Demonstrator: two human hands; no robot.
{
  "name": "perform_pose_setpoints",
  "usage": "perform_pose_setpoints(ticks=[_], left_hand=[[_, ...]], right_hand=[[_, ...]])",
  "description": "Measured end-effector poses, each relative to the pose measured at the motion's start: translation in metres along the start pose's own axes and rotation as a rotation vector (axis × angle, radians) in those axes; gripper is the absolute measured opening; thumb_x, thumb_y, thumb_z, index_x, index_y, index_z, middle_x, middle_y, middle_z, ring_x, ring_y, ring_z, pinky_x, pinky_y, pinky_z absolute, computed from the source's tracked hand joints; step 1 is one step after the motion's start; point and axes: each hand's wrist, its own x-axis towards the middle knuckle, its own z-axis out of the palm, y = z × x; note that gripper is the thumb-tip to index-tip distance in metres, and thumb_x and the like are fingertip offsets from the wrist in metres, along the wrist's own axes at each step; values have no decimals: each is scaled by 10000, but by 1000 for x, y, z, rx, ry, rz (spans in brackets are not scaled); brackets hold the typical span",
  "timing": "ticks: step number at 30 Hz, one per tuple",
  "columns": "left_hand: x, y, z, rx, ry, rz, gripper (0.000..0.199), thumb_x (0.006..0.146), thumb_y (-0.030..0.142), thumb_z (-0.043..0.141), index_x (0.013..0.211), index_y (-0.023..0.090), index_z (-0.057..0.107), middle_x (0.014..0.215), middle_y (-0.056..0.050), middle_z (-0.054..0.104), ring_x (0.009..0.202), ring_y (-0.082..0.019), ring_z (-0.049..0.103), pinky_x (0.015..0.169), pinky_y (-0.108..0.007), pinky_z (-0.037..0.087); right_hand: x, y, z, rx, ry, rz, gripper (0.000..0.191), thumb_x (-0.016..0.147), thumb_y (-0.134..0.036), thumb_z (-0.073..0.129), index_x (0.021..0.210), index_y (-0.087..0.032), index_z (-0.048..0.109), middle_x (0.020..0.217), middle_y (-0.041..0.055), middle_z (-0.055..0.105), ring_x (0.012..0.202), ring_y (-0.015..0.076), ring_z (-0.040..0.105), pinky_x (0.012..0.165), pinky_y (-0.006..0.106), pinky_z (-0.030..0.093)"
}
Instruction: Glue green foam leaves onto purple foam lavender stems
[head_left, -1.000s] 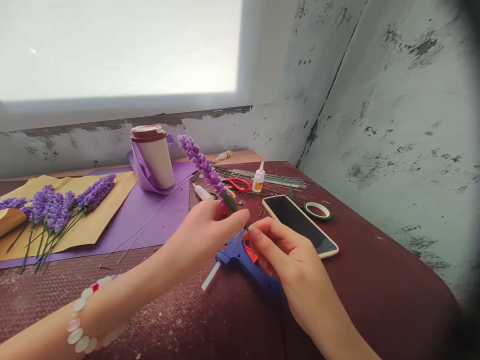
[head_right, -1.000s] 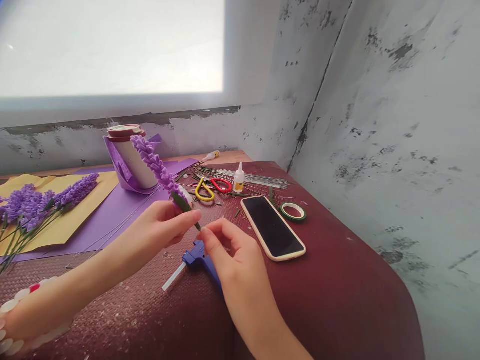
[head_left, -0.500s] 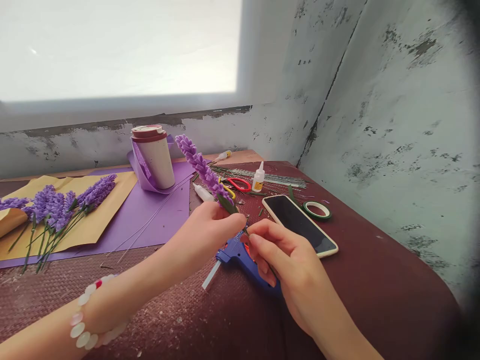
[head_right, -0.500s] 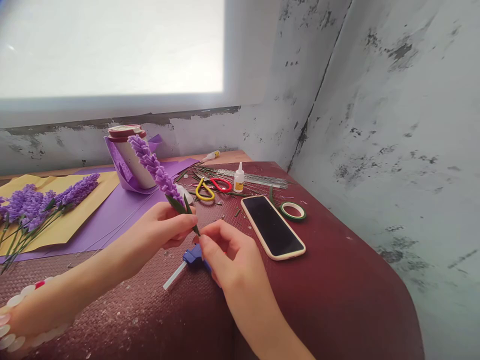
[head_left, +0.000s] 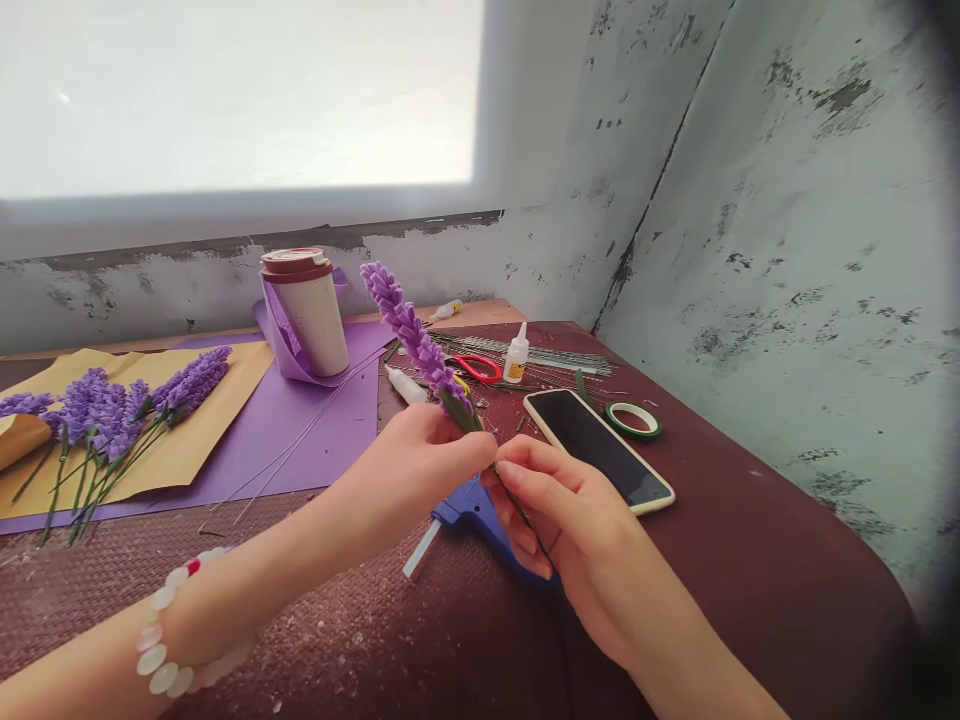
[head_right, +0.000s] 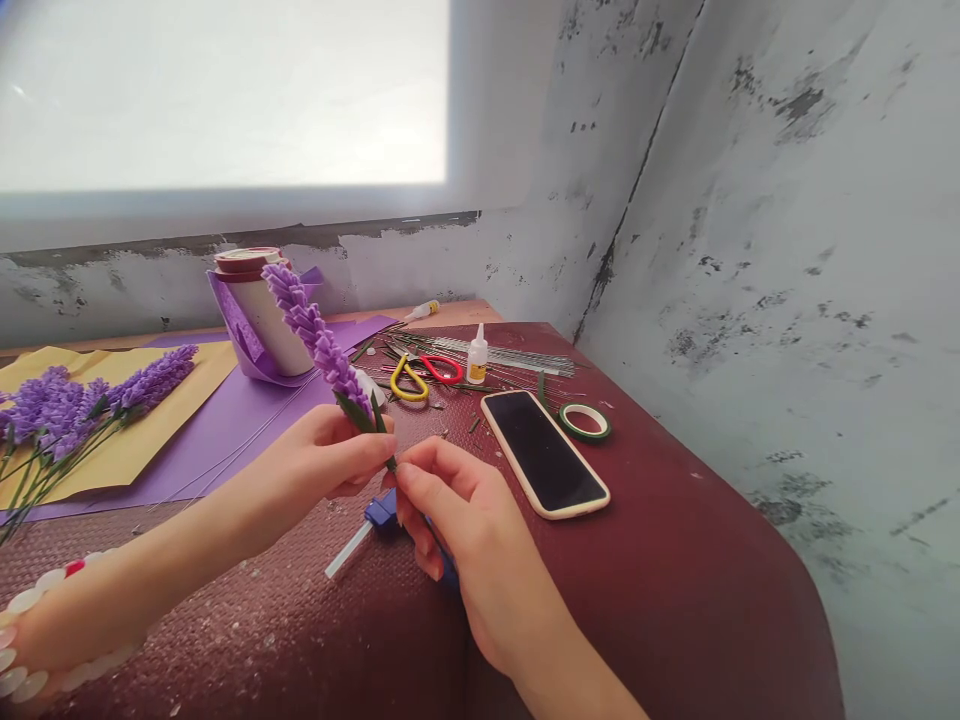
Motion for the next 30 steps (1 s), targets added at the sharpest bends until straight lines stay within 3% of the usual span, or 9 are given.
perform_pose_setpoints(ticks=[5, 10, 13, 16, 19, 23, 30], left_hand=[[-1, 0, 0, -34, -8, -3, 292, 794, 75, 436, 524, 170, 495, 459, 100, 258, 440, -60, 216, 439, -191, 238], [-3, -1, 2, -42, -8, 35, 296, 825, 116, 472, 536, 169, 511, 454, 90, 375, 480, -56, 409, 518, -172, 348], [-3, -1, 0, -117, -102, 82, 237, 848, 163, 515, 616, 168, 563, 523, 66, 527, 571, -77, 537, 572, -184, 397], [0, -5, -7, -162, -153, 118, 42, 789, 147, 637, 785, 181, 614, 675, 55, 625, 639, -79, 572, 588, -181, 408], [6, -13, -17, -106, -179, 164, 133, 766, 170, 685, 886, 185, 629, 720, 42, 623, 638, -76, 553, 571, -181, 406], [11, -19, -23, -34, -126, 225, 83, 775, 229, 679, 805, 166, 635, 683, 24, 621, 636, -90, 554, 564, -196, 418], [8, -12, -14, 72, 80, 172, 98, 760, 239, 663, 694, 166, 659, 608, 39, 589, 571, -85, 519, 546, -203, 416]], right_hand=[[1, 1, -2, -60, 2, -29, 226, 798, -373, 637, 698, -187, 557, 571, -61, 451, 461, 48, 317, 391, 163, 245], [-2, 4, -5, -193, 43, -140, 234, 824, -398, 629, 714, -195, 590, 533, -74, 388, 473, 50, 289, 413, 168, 237], [-4, 3, -5, -67, 22, -101, 234, 803, -382, 650, 696, -188, 576, 530, -73, 385, 460, 44, 264, 397, 163, 201], [-3, -1, -5, 113, -17, -46, 239, 779, -335, 658, 643, -171, 548, 528, -64, 405, 439, 33, 262, 375, 152, 186], [-1, -5, -5, 241, -26, -10, 207, 765, -284, 665, 639, -165, 551, 548, -52, 452, 431, 27, 298, 360, 135, 208], [0, -4, -5, 264, 3, -44, 182, 763, -290, 682, 683, -165, 577, 572, -41, 503, 431, 28, 360, 351, 125, 253], [-2, 1, -3, 90, 145, -186, 190, 773, -339, 691, 759, -204, 558, 585, -51, 538, 434, 51, 436, 371, 156, 332]])
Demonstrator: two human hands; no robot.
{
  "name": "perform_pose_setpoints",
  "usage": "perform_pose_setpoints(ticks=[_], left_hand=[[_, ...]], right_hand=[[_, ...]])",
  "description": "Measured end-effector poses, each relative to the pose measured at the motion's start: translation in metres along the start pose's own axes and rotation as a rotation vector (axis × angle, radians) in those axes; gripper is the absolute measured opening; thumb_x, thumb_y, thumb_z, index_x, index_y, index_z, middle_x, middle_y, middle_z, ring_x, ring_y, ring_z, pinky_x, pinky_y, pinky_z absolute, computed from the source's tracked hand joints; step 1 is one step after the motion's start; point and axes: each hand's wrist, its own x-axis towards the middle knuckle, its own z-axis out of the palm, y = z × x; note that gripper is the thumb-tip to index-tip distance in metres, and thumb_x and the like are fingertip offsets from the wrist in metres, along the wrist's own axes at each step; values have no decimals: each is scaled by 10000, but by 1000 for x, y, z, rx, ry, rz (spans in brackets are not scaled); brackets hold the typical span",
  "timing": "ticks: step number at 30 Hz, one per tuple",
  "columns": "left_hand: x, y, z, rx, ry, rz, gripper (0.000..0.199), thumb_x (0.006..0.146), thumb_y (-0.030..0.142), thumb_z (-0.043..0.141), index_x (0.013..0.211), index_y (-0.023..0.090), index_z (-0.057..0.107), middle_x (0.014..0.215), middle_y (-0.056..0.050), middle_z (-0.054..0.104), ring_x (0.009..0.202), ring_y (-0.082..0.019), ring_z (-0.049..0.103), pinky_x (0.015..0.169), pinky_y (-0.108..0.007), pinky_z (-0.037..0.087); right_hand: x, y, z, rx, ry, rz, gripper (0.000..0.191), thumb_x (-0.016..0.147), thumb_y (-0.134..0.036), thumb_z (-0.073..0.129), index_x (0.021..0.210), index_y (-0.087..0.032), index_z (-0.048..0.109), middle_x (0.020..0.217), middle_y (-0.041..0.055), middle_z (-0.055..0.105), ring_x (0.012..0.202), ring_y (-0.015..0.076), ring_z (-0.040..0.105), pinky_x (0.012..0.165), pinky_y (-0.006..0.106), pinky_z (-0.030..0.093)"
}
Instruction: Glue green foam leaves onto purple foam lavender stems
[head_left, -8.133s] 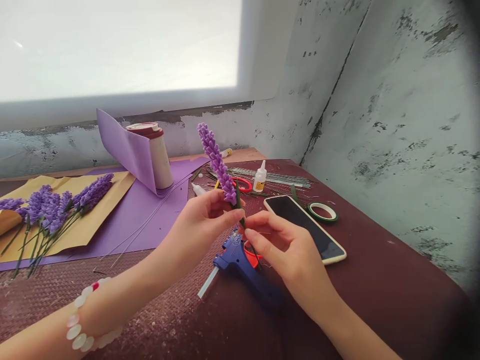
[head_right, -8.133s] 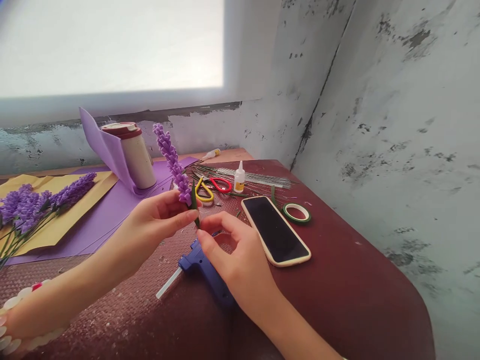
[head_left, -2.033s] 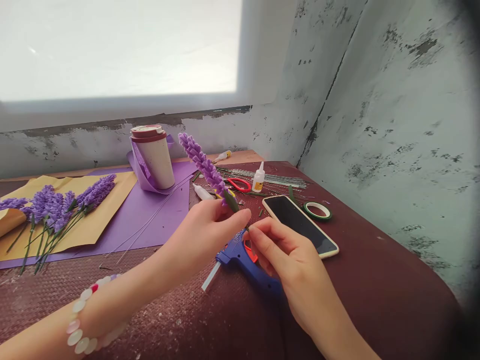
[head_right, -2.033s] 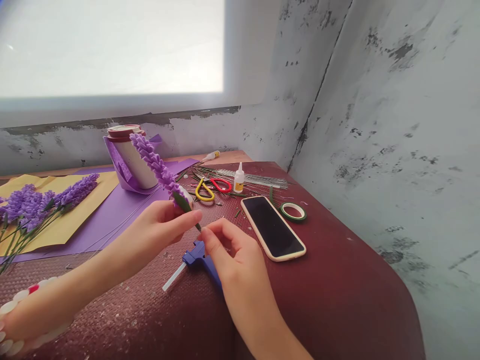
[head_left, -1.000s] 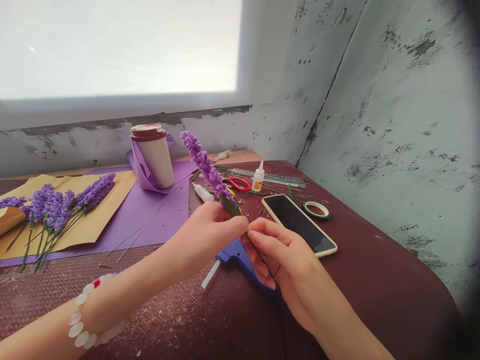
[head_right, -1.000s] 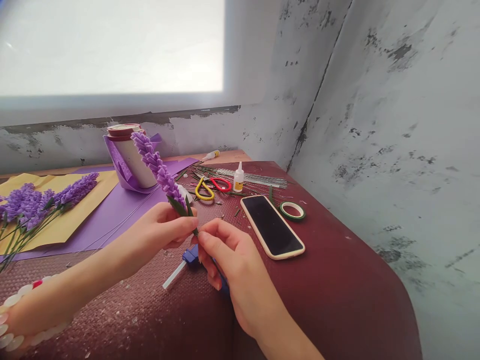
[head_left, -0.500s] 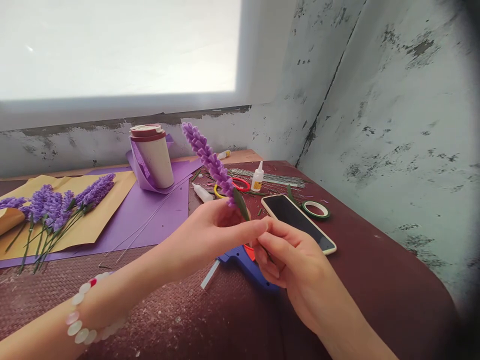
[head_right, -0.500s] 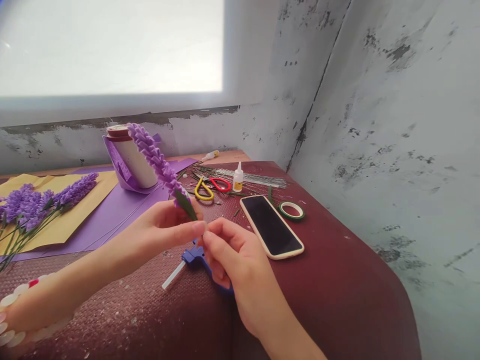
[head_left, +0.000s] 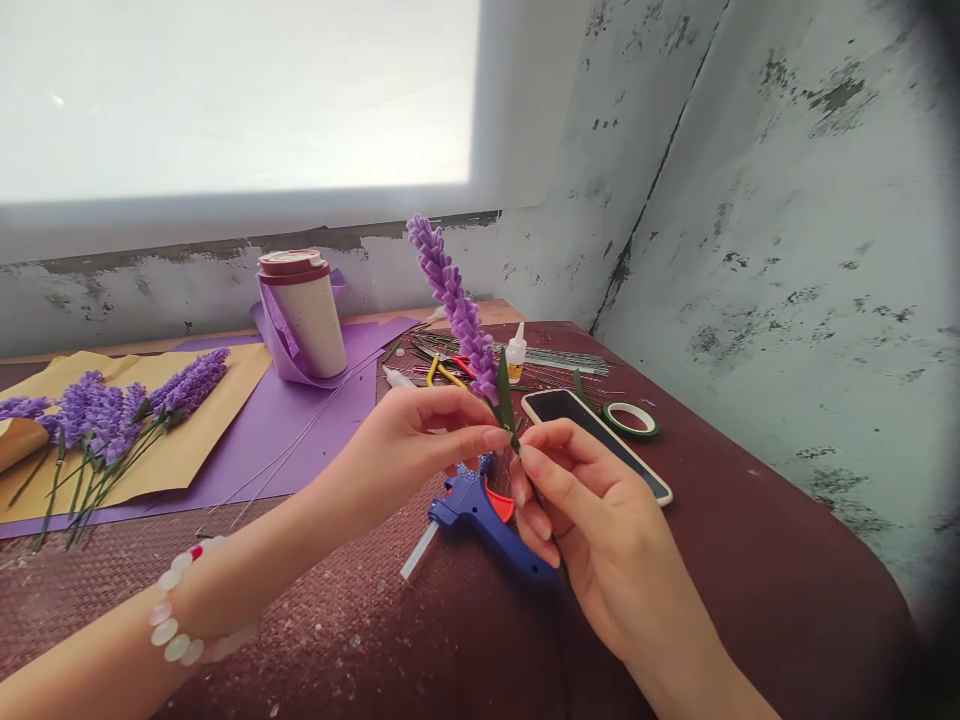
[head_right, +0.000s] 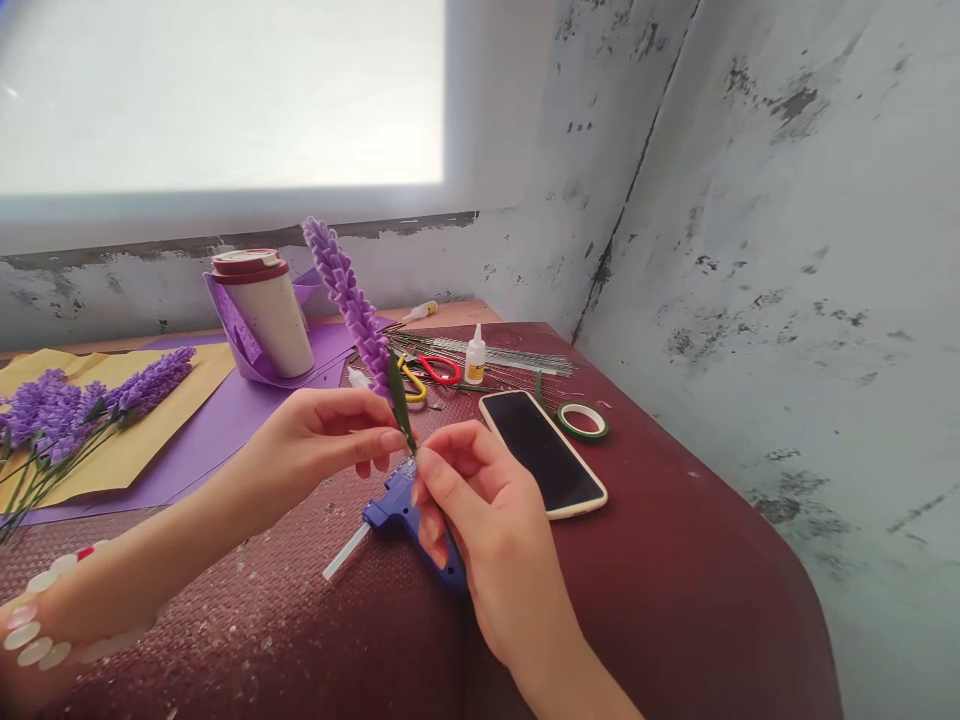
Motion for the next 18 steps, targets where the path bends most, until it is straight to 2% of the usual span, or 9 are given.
perform_pose_setpoints(ticks=[6, 9, 14, 18], left_hand=[[-4, 1, 10, -82, 5, -30, 69, 744, 199, 674, 686, 164, 690, 641, 37, 609, 560, -71, 533, 537, -191, 421], [-7, 2, 13, -116, 26, -30, 92, 737, 197, 680, 653, 161, 674, 627, 42, 604, 550, -69, 533, 529, -188, 420], [-8, 6, 9, -26, 46, 13, 155, 755, 223, 668, 614, 160, 647, 585, 46, 561, 546, -71, 492, 531, -192, 394], [-10, 8, 8, 26, 55, 96, 197, 787, 237, 635, 605, 160, 631, 597, 39, 523, 573, -80, 461, 550, -202, 373]], right_hand=[[-3, 7, 1, -128, 166, -163, 240, 790, -362, 683, 833, -252, 473, 638, -78, 535, 447, 52, 465, 402, 166, 377], [-4, 8, 5, -201, 200, -218, 249, 791, -365, 681, 836, -255, 462, 658, -82, 535, 451, 47, 488, 421, 165, 411], [-5, 5, 9, -266, 179, -219, 261, 790, -384, 678, 804, -241, 459, 660, -73, 549, 459, 57, 528, 422, 169, 420], [-1, 2, 7, -151, 56, -149, 274, 779, -398, 688, 789, -232, 470, 620, -71, 550, 476, 75, 526, 453, 193, 451]])
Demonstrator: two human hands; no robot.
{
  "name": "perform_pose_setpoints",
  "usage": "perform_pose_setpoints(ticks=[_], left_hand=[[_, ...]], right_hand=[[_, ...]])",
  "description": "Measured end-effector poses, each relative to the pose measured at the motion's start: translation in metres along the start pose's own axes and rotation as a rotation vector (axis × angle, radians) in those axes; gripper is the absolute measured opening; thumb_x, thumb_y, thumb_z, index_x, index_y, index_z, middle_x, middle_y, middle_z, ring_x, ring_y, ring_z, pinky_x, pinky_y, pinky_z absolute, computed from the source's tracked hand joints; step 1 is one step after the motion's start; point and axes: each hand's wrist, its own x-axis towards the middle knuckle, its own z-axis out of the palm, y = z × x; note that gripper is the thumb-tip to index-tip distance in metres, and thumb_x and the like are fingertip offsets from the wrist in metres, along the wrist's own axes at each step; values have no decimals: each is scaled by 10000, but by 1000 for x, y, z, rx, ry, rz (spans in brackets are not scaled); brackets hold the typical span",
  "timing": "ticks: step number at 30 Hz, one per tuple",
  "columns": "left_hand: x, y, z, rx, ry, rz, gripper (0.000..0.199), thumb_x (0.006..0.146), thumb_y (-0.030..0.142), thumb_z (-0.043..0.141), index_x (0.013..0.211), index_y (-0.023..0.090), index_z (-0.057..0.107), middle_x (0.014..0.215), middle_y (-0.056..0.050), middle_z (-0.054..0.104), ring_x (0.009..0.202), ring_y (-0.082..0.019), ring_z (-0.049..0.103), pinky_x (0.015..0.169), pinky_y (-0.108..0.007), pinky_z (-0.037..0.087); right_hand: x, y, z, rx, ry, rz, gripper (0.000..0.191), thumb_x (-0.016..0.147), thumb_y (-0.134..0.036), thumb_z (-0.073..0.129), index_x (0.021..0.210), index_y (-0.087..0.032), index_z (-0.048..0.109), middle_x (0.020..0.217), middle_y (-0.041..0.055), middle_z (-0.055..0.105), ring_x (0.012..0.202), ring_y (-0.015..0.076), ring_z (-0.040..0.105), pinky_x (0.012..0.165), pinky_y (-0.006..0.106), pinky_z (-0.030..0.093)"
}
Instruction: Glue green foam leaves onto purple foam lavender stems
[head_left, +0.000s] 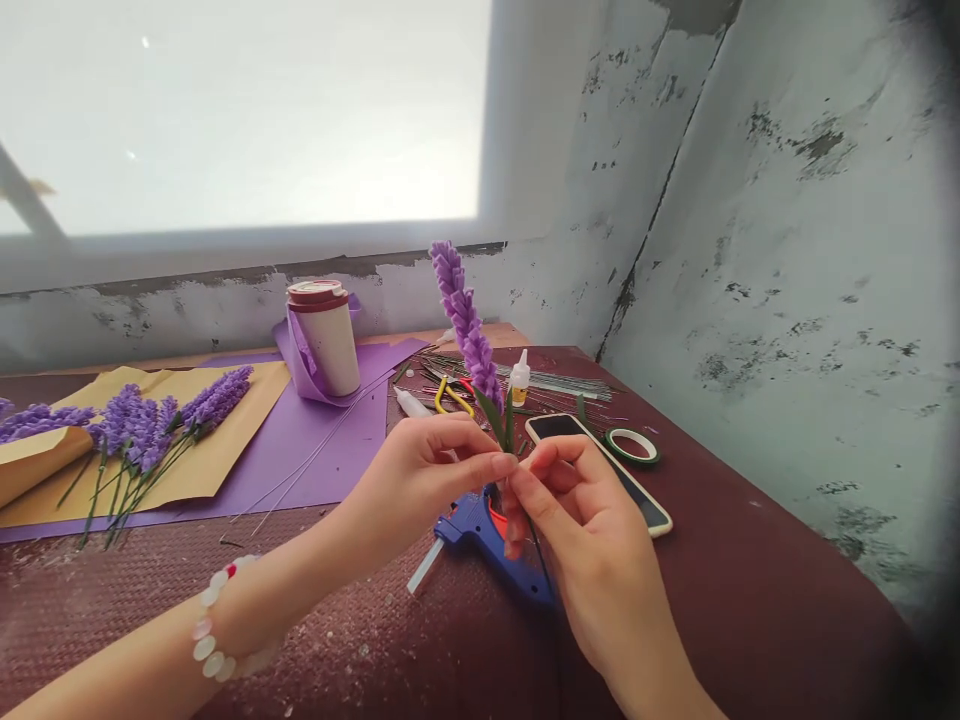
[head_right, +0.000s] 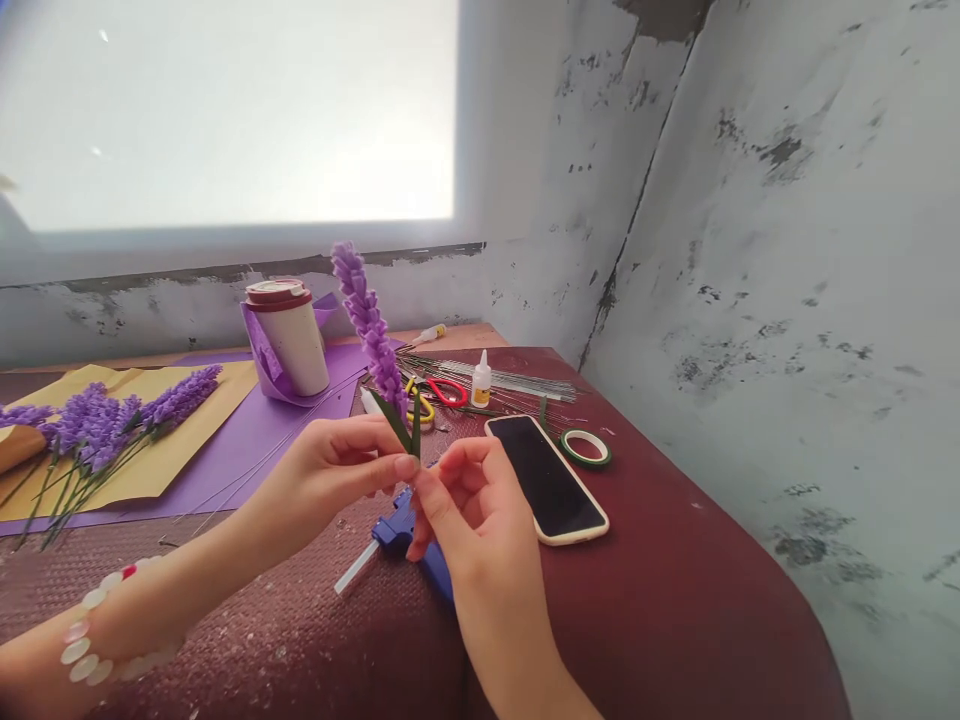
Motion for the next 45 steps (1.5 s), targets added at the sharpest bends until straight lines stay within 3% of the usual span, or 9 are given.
perform_pose_setpoints(ticks=[7, 13, 18, 22, 25, 29, 33, 39, 45], left_hand=[[-20, 4, 15, -97, 183, -135, 218, 783, 271, 597, 602, 156, 559, 555, 40, 501, 530, -88, 410, 512, -217, 320], [-54, 0, 21, -106, 359, -193, 287, 778, 352, 608, 590, 150, 528, 527, 48, 454, 497, -81, 354, 495, -219, 275], [-88, 7, 26, -81, 429, -202, 276, 782, 357, 606, 614, 140, 580, 520, 43, 450, 509, -90, 362, 508, -218, 279], [-110, 7, 43, -83, 497, -179, 295, 776, 353, 616, 570, 153, 549, 520, 41, 436, 522, -97, 366, 521, -221, 296], [-121, 0, 56, -86, 554, -159, 262, 789, 346, 622, 610, 161, 571, 541, 44, 432, 543, -100, 373, 524, -215, 310], [-126, -6, 64, -89, 534, -176, 225, 818, 356, 612, 697, 167, 620, 572, 42, 465, 552, -95, 399, 525, -202, 338], [-123, -6, 68, -97, 508, -178, 202, 814, 353, 616, 734, 172, 655, 628, 26, 534, 559, -95, 440, 528, -198, 379], [-116, 1, 81, 45, 624, -191, 123, 758, 282, 654, 683, 188, 633, 646, 22, 589, 578, -118, 529, 545, -209, 436], [-116, -1, 91, 357, 670, -109, 113, 783, 263, 629, 686, 206, 633, 662, 28, 595, 546, -108, 543, 516, -200, 445]], right_hand=[[0, -4, 6, 292, -178, 306, 325, 723, -378, 749, 764, -196, 483, 577, -63, 530, 453, 55, 447, 397, 153, 368], [-26, 3, 11, 397, -258, 372, 238, 805, -373, 663, 778, -179, 528, 631, -32, 562, 501, 71, 480, 441, 172, 411], [-45, 0, 3, 260, -236, 268, 258, 806, -422, 645, 808, -188, 535, 689, -11, 604, 555, 100, 516, 489, 209, 454], [-68, -1, -5, 2, -363, 223, 317, 745, -460, 695, 802, -182, 554, 699, -14, 587, 588, 118, 546, 525, 239, 469], [-89, 1, -7, -136, -416, 204, 304, 809, -464, 623, 748, -180, 534, 600, -30, 549, 517, 97, 499, 513, 226, 419], [-103, 5, -7, -208, -336, 193, 358, 869, -532, 493, 751, -194, 504, 487, -56, 474, 409, 78, 395, 427, 207, 308], [-105, 6, -6, -281, -244, 165, 383, 865, -558, 464, 731, -202, 508, 469, -45, 468, 397, 93, 397, 417, 221, 292], [-116, 22, -3, -572, 71, -145, 233, 875, -422, 496, 762, -236, 581, 493, -28, 510, 429, 145, 480, 487, 268, 348], [-114, 30, -9, -791, 85, -455, 114, 886, -226, 514, 799, -234, 588, 513, -28, 609, 408, 144, 574, 468, 236, 409]])
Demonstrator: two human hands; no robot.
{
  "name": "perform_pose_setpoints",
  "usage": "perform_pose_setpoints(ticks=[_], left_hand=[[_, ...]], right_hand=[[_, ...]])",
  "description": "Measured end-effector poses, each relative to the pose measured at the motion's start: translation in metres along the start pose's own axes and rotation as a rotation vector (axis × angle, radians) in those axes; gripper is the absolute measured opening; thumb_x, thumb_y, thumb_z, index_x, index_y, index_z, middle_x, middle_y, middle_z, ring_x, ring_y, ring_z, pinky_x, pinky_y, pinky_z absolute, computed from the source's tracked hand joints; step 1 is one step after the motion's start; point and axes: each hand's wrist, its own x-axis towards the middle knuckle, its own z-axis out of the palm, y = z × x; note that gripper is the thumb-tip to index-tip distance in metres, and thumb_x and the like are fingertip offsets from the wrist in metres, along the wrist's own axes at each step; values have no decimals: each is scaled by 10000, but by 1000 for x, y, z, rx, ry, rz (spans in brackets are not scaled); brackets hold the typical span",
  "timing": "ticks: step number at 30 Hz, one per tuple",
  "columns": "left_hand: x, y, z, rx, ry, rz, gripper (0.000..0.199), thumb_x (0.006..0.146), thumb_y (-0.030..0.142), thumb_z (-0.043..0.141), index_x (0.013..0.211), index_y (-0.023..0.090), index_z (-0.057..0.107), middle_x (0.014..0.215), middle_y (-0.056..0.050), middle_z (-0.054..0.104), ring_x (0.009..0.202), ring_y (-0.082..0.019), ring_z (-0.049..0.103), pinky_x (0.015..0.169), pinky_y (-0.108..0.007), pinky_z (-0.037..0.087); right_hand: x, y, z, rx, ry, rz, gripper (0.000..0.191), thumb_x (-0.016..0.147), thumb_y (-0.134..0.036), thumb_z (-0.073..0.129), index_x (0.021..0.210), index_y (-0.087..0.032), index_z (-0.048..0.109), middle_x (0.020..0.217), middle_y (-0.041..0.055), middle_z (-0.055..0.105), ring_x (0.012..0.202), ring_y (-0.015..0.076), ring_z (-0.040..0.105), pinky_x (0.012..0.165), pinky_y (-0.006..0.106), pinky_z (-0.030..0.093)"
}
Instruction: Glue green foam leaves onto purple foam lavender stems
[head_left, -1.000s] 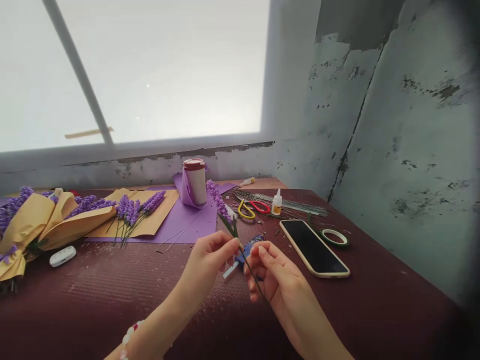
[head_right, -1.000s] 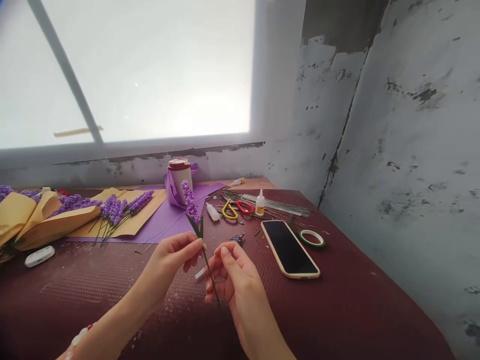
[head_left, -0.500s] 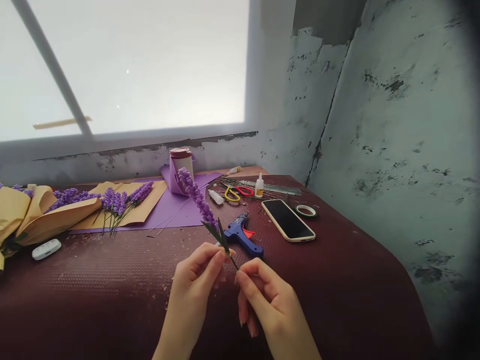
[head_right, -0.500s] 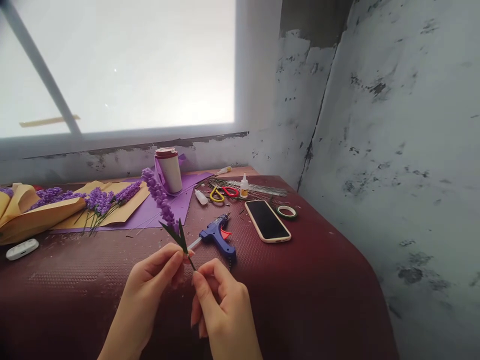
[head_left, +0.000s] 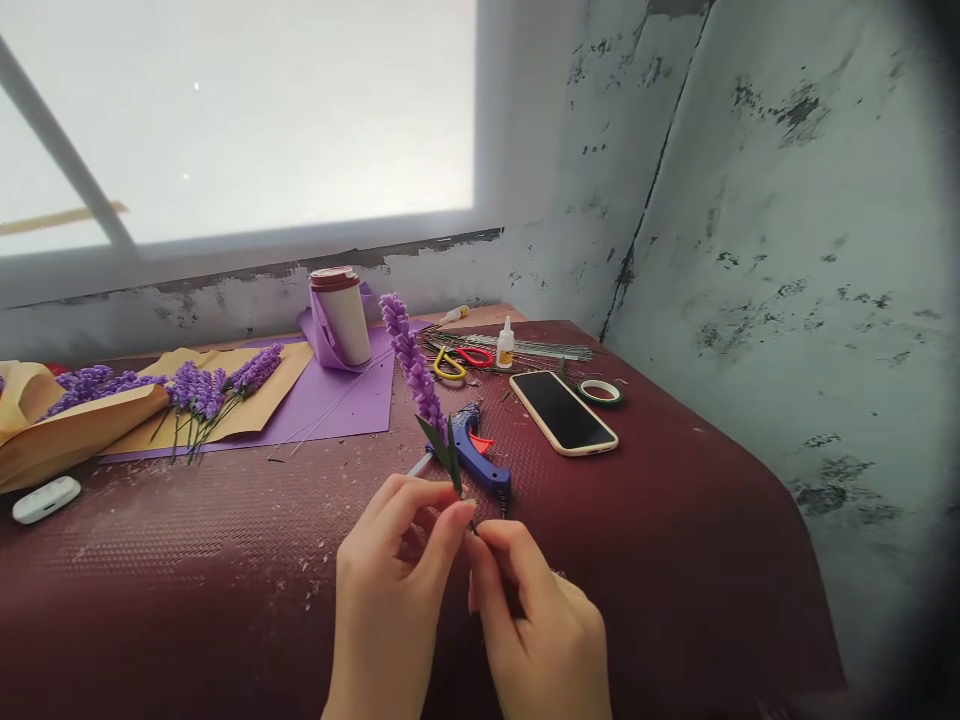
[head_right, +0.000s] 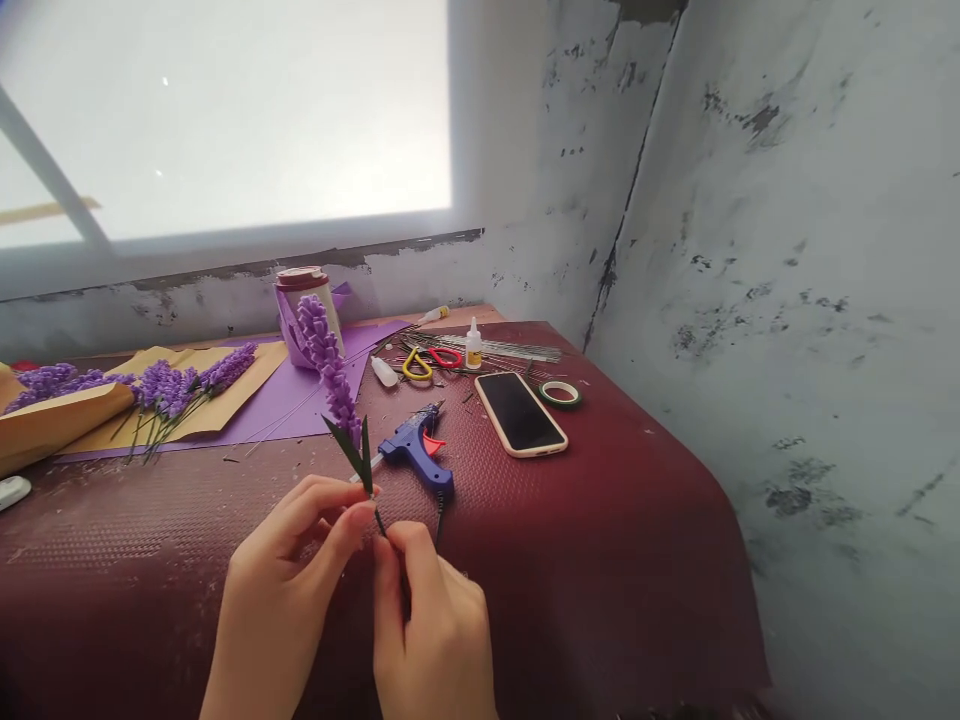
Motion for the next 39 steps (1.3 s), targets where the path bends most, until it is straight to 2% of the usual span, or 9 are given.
perform_pose_setpoints(ticks=[4, 7, 10, 13, 16, 18, 22, 30, 39], left_hand=[[-5, -4, 6, 74, 103, 105, 109, 778, 262, 654, 690, 206, 621, 653, 42, 579, 514, -90, 529, 506, -186, 446], [-6, -4, 7, 68, 113, 126, 124, 823, 232, 603, 704, 215, 634, 653, 50, 585, 506, -76, 526, 506, -166, 433], [-4, -3, 7, 16, 110, 69, 186, 834, 230, 584, 652, 208, 615, 610, 50, 571, 500, -77, 504, 493, -164, 405], [-1, -4, 6, -98, 86, -43, 213, 821, 263, 598, 620, 194, 600, 578, 36, 559, 526, -94, 508, 506, -177, 399], [1, -7, 5, -319, 8, -199, 227, 799, 327, 630, 628, 177, 613, 549, 30, 531, 521, -97, 489, 499, -185, 389], [2, -10, 4, -513, -77, -313, 254, 778, 373, 656, 638, 162, 633, 518, 36, 495, 493, -84, 450, 483, -182, 374], [4, -12, 1, -767, -221, -464, 285, 728, 398, 716, 641, 133, 656, 518, 30, 490, 494, -67, 425, 490, -167, 377], [9, -20, 3, -1175, -501, -580, 199, 711, 310, 762, 706, 140, 658, 611, 31, 547, 475, -29, 444, 496, -128, 385], [8, -16, 3, -1238, -439, -667, 195, 635, 239, 821, 744, 133, 699, 646, 26, 527, 550, -41, 464, 548, -123, 403]], right_hand=[[3, 4, 2, -80, 131, -205, 138, 904, -167, 465, 832, -194, 580, 546, -12, 658, 424, 133, 619, 465, 205, 430], [4, 4, 4, -55, 122, -198, 195, 927, -198, 416, 813, -181, 573, 507, -27, 620, 379, 112, 575, 433, 193, 411], [4, 3, 1, 63, -12, -64, 206, 921, -239, 424, 794, -183, 577, 496, -34, 580, 381, 104, 538, 410, 185, 391], [6, 1, -3, 330, -235, 223, 259, 923, -359, 426, 776, -189, 554, 482, -37, 529, 394, 100, 496, 397, 185, 365], [8, -2, -7, 674, -434, 523, 337, 890, -498, 461, 769, -187, 512, 455, -58, 478, 370, 70, 407, 379, 172, 322], [10, -2, -7, 870, -488, 617, 352, 862, -522, 509, 777, -181, 506, 437, -72, 463, 351, 46, 351, 363, 152, 287], [12, -1, -6, 1161, -535, 691, 289, 854, -449, 579, 786, -176, 517, 420, -76, 488, 315, 18, 302, 331, 119, 253], [11, -1, -9, 1540, -660, 817, 216, 860, -340, 600, 739, -171, 542, 386, -64, 509, 259, 8, 279, 292, 101, 241], [8, 3, -6, 1692, -738, 844, 187, 873, -297, 584, 747, -160, 564, 378, -69, 491, 254, 7, 262, 288, 91, 252]])
